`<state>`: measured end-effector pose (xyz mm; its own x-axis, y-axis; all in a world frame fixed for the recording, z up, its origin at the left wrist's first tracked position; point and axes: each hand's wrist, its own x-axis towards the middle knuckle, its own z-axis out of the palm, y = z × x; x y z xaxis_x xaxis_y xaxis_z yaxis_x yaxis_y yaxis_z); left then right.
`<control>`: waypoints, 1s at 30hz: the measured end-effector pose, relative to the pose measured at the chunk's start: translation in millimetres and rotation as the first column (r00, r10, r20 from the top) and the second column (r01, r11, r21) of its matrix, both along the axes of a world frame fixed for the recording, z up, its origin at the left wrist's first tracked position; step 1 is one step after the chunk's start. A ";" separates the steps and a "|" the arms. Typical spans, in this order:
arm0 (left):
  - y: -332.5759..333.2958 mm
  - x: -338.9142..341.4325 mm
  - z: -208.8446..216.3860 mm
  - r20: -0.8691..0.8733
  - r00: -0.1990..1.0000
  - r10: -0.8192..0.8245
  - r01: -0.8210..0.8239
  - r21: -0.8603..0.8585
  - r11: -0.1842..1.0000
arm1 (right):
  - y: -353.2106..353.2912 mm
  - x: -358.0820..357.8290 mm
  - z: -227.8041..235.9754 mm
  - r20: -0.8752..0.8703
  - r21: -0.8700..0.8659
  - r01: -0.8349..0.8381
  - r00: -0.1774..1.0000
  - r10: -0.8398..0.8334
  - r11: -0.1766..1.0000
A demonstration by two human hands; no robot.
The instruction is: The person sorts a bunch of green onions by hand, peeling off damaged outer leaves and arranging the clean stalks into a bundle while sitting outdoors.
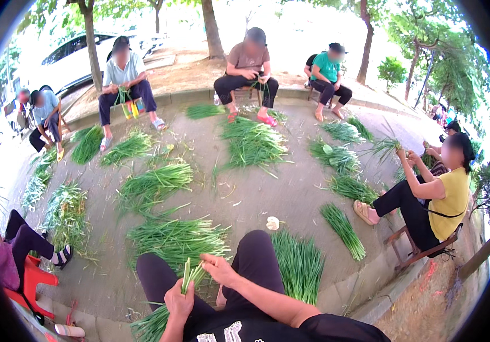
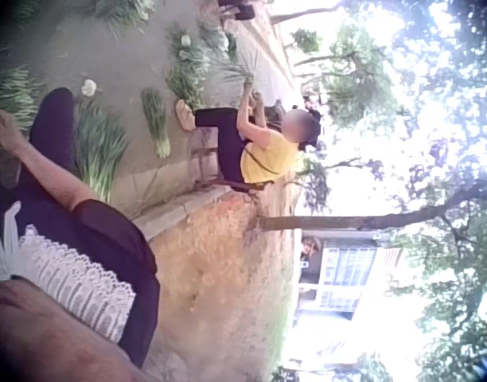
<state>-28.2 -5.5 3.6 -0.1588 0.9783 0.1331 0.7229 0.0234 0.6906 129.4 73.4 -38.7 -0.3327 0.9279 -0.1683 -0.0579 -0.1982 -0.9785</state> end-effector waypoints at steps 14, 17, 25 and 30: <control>1.1 -0.9 -1.5 0.055 0.998 0.014 -0.016 0.033 0.999 | 2.2 9.2 25.7 -0.097 0.045 -0.045 0.994 0.049 0.998; 1.5 0.0 1.4 0.086 0.996 0.017 -0.018 0.008 1.000 | 2.0 11.8 27.0 -0.062 0.034 -0.078 0.995 0.080 0.996; 0.4 0.9 12.6 0.076 0.997 0.003 -0.006 0.047 0.999 | 2.8 12.3 33.9 -0.101 0.036 -0.115 0.988 0.118 0.993; 0.1 5.6 20.6 0.056 0.998 -0.016 0.012 0.074 0.997 | 8.3 8.4 17.8 -0.054 0.139 -0.072 0.995 0.080 0.988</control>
